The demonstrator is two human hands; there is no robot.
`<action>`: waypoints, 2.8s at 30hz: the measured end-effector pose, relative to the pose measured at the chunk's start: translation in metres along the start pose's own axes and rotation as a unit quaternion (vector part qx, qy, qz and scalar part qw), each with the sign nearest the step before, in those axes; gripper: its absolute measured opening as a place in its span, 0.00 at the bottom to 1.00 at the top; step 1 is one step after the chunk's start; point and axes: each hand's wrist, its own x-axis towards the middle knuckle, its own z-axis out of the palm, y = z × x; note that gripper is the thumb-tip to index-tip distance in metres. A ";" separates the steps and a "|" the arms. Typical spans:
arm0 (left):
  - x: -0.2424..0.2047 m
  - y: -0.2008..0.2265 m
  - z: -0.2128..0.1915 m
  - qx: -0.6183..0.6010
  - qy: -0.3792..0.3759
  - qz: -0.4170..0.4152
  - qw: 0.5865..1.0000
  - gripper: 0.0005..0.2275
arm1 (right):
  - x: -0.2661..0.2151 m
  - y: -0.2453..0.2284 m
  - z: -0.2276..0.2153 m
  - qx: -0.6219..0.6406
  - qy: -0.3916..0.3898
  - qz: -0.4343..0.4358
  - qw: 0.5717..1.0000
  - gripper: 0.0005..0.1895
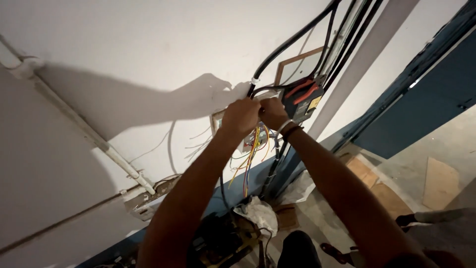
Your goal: Installing and connecting electrical wires to an electrical box on a wall.
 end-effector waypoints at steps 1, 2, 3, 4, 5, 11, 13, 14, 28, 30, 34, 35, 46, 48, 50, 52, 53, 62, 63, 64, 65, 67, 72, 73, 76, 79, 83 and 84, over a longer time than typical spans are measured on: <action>0.002 -0.002 0.002 -0.007 0.013 0.001 1.000 0.06 | 0.001 0.005 0.004 -0.024 -0.011 0.000 1.000 0.06; 0.004 -0.001 -0.005 -0.008 0.011 0.001 1.000 0.06 | 0.004 0.004 0.006 -0.024 -0.012 0.001 1.000 0.06; 0.007 0.000 -0.011 -0.012 -0.020 -0.030 0.999 0.07 | 0.006 0.004 0.007 -0.051 -0.028 0.002 0.998 0.06; 0.009 0.001 -0.018 -0.016 -0.052 -0.061 0.997 0.07 | 0.008 0.003 0.009 -0.077 -0.045 0.002 0.996 0.06; 0.012 -0.001 -0.019 -0.017 -0.055 -0.062 0.996 0.07 | 0.009 0.002 0.007 -0.076 -0.046 0.004 0.996 0.06; 0.026 -0.007 -0.012 0.001 -0.050 -0.059 0.997 0.09 | -0.001 0.002 0.007 -0.072 -0.044 -0.022 0.996 0.06; 0.030 -0.002 -0.012 -0.004 -0.071 -0.065 0.995 0.11 | -0.012 -0.001 0.004 0.021 0.015 0.004 1.000 0.06; 0.032 -0.003 -0.009 -0.006 -0.073 -0.064 0.995 0.11 | -0.026 -0.006 0.003 0.020 0.015 0.008 1.000 0.06; 0.063 -0.012 0.007 0.017 -0.088 -0.051 0.995 0.09 | -0.121 -0.043 0.063 0.173 0.224 0.157 0.946 0.08; 0.067 -0.011 0.007 0.016 -0.096 -0.057 0.994 0.09 | -0.118 -0.042 0.065 0.201 0.218 0.172 0.940 0.07; 0.075 -0.011 0.012 0.032 -0.105 -0.057 0.992 0.10 | -0.123 -0.011 0.095 0.317 0.174 0.197 0.911 0.10; 0.076 -0.012 0.014 0.033 -0.105 -0.057 0.992 0.10 | -0.121 -0.011 0.096 0.319 0.174 0.197 0.911 0.10; 0.082 -0.017 0.031 0.031 -0.074 -0.062 0.995 0.10 | -0.105 -0.038 0.077 0.153 0.234 0.114 0.953 0.13; 0.080 -0.014 0.024 0.029 -0.094 -0.073 0.992 0.10 | -0.098 -0.054 0.064 0.159 0.215 0.137 0.954 0.11; 0.080 -0.016 0.021 0.027 -0.112 -0.086 0.990 0.10 | -0.092 -0.062 0.063 0.166 0.195 0.156 0.954 0.08; 0.082 -0.022 0.024 0.010 -0.095 -0.082 0.992 0.10 | -0.086 -0.060 0.072 0.172 0.172 0.188 0.951 0.07; 0.082 -0.022 0.021 0.011 -0.096 -0.081 0.992 0.10 | -0.087 -0.049 0.085 0.172 0.173 0.189 0.951 0.07; 0.065 -0.040 0.047 0.012 -0.126 -0.104 0.987 0.11 | -0.118 0.001 0.112 0.136 0.188 0.215 0.949 0.08; 0.061 -0.043 0.057 -0.002 -0.139 -0.098 0.985 0.11 | -0.122 0.001 0.109 0.134 0.191 0.207 0.950 0.07; 0.057 -0.046 0.066 -0.016 -0.153 -0.094 0.984 0.12 | -0.127 0.000 0.106 0.132 0.194 0.200 0.951 0.08; 0.049 -0.050 0.067 -0.017 -0.155 -0.092 0.983 0.12 | -0.131 0.006 0.105 0.131 0.194 0.202 0.951 0.08; 0.035 -0.063 0.062 0.038 -0.178 -0.027 0.983 0.10 | -0.131 0.015 0.105 0.220 0.169 0.201 0.940 0.07; -0.001 -0.061 0.035 -0.102 -0.096 0.020 0.990 0.11 | -0.138 0.031 0.122 0.325 0.134 0.234 0.906 0.07; -0.007 -0.056 0.028 -0.083 -0.072 0.008 0.994 0.10 | -0.141 0.038 0.130 0.345 0.124 0.236 0.900 0.06; 0.001 -0.050 0.041 0.046 -0.131 0.066 0.988 0.12 | -0.153 0.039 0.128 0.305 0.098 0.258 0.912 0.07; 0.024 -0.060 0.069 0.190 -0.192 0.140 0.953 0.09 | -0.161 0.067 0.147 0.349 0.087 0.281 0.890 0.06; 0.024 -0.047 0.047 0.059 -0.217 0.001 0.974 0.13 | -0.164 0.044 0.134 0.405 0.086 0.295 0.861 0.07; 0.022 -0.047 0.040 -0.039 -0.204 -0.083 0.975 0.12 | -0.165 0.049 0.139 0.420 0.099 0.280 0.857 0.07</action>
